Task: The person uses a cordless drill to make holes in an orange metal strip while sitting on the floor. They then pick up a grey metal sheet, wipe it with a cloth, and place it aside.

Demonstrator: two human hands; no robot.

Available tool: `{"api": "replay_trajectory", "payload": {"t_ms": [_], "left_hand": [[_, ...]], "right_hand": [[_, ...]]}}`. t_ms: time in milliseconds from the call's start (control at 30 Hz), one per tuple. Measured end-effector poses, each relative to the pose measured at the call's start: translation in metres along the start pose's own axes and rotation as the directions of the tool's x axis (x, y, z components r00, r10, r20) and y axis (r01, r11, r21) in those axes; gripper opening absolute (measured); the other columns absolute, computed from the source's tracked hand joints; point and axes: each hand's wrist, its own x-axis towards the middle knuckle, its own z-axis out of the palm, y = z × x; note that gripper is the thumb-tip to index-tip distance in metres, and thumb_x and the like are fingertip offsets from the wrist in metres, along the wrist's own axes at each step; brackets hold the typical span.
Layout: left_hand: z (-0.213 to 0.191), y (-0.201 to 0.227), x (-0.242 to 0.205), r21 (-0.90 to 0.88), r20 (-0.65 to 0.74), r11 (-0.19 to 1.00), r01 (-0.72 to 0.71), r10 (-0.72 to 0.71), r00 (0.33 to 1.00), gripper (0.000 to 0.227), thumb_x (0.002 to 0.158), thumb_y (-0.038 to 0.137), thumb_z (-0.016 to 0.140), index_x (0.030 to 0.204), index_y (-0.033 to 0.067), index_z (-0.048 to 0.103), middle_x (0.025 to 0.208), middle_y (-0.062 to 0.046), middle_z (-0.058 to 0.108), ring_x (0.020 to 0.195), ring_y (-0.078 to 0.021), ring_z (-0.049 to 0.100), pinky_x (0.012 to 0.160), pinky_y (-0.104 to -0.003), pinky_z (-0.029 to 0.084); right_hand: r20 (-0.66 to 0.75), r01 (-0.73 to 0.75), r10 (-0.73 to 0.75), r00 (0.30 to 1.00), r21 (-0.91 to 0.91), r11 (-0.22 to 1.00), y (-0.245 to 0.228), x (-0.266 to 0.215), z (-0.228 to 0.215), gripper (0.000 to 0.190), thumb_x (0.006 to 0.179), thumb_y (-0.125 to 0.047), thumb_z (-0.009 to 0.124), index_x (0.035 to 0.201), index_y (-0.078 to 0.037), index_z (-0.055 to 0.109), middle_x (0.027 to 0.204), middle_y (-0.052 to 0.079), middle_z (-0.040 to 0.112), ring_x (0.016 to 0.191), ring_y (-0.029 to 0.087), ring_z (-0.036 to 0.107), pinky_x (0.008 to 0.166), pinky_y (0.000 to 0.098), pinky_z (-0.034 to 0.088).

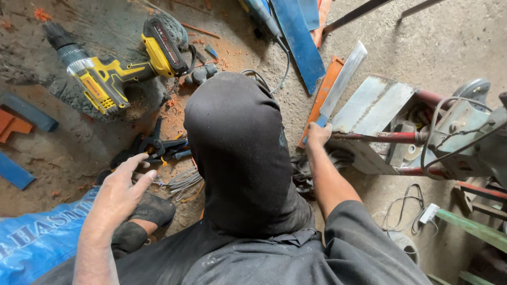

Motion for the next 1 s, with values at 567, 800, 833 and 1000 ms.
{"api": "replay_trajectory", "payload": {"t_ms": [567,800,833,1000], "left_hand": [[0.011,-0.01,0.011,-0.037,0.043,0.989,0.142,-0.141,0.989,0.053,0.091,0.027,0.07,0.14,0.0097,0.058,0.115,-0.011,0.074,0.092,-0.0238,0.069,0.087,-0.037,0.054],[0.015,-0.007,0.011,-0.012,0.042,0.995,0.095,-0.094,0.995,0.052,0.092,0.028,0.069,0.14,0.0095,0.06,0.114,-0.012,0.073,0.098,-0.0217,0.068,0.089,-0.036,0.052],[0.015,-0.007,0.01,-0.026,0.039,0.994,0.106,-0.105,0.994,0.052,0.092,0.028,0.069,0.14,0.0092,0.059,0.114,-0.012,0.074,0.097,-0.0217,0.068,0.088,-0.036,0.053],[0.013,-0.004,0.012,-0.036,0.048,0.984,0.173,-0.171,0.984,0.053,0.092,0.027,0.069,0.141,0.0098,0.059,0.114,-0.012,0.074,0.093,-0.0244,0.069,0.086,-0.037,0.054]], "right_hand": [[0.127,0.086,-0.083,0.988,-0.016,0.996,-0.026,0.015,0.021,0.037,0.074,-0.019,0.074,0.099,0.002,0.057,0.097,0.023,0.062,0.087,0.037,0.064,0.08,0.0479,0.052],[0.137,0.25,-0.227,0.964,-0.18,0.951,-0.015,-0.023,0.056,0.045,0.074,-0.028,0.08,0.104,0.001,0.063,0.114,0.025,0.053,0.107,0.04,0.054,0.093,0.0499,0.046],[0.158,0.275,-0.247,0.956,-0.197,0.941,-0.015,-0.023,0.054,0.046,0.076,-0.032,0.082,0.105,0.0,0.065,0.113,0.025,0.053,0.108,0.041,0.053,0.093,0.0507,0.045],[0.053,0.413,-0.431,0.901,-0.412,0.812,-0.012,-0.014,0.026,0.051,0.089,-0.029,0.076,0.129,-0.001,0.059,0.13,0.025,0.054,0.126,0.045,0.049,0.107,0.0544,0.041]]}}
